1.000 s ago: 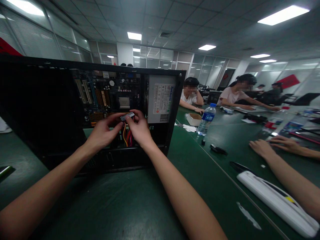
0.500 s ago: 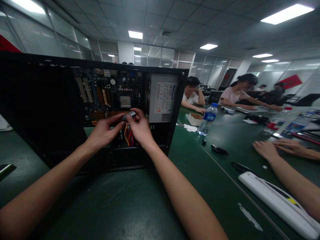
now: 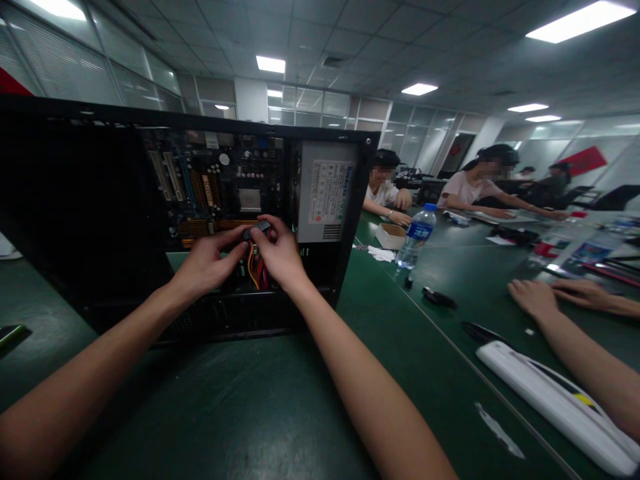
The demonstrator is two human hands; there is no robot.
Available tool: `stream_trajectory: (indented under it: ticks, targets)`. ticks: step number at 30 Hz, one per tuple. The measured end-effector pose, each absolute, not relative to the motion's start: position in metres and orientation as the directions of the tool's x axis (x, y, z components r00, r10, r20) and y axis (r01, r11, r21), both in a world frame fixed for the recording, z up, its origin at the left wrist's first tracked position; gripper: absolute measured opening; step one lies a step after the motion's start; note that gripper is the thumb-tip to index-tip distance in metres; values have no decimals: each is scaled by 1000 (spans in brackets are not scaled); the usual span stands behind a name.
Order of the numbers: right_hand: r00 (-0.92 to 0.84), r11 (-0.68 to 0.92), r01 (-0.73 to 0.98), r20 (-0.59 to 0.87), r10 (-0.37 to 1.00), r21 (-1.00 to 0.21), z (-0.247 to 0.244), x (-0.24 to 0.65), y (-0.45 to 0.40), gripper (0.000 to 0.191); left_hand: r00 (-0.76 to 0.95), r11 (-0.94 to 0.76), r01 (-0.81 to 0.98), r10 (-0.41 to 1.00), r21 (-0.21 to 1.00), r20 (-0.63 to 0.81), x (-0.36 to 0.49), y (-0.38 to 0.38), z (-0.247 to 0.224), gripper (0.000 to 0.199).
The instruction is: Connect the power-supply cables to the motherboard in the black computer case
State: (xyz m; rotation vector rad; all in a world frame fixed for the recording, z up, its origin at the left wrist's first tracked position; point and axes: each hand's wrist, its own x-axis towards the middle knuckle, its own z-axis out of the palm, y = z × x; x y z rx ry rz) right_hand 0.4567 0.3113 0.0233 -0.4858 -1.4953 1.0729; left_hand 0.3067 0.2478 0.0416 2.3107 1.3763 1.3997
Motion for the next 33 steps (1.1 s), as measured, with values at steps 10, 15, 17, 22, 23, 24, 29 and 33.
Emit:
stream_trajectory:
  ticks: [10, 15, 17, 22, 23, 24, 29, 33]
  targets:
    - [-214, 546, -232, 590, 779, -805, 25, 459, 311, 33, 223, -599, 663, 731, 450, 644, 310, 243, 45, 38]
    - [-203, 557, -222, 596, 777, -801, 24, 459, 311, 33, 220, -548, 665, 793, 508, 568, 309, 244, 42, 46]
    - [-201, 562, -213, 599, 775, -799, 23, 459, 312, 32, 221, -545, 669, 795, 505, 565, 309, 245, 41, 45]
    - [-195, 571, -194, 602, 774, -798, 23, 458, 313, 29, 228, -549, 677, 789, 489, 570, 308, 245, 42, 40]
    - [-196, 566, -198, 598, 777, -800, 23, 458, 313, 29, 228, -549, 678, 789, 488, 570, 308, 245, 42, 40]
    - [-198, 559, -202, 592, 781, -804, 23, 457, 313, 30, 229, -549, 679, 789, 487, 570, 307, 246, 41, 40]
    - [-208, 488, -228, 532, 821, -842, 23, 458, 311, 34, 232, -546, 685, 791, 482, 566, 305, 248, 39, 44]
    - [-209, 435, -202, 473, 856, -878, 23, 460, 311, 36, 249, -543, 700, 794, 464, 555, 305, 250, 40, 49]
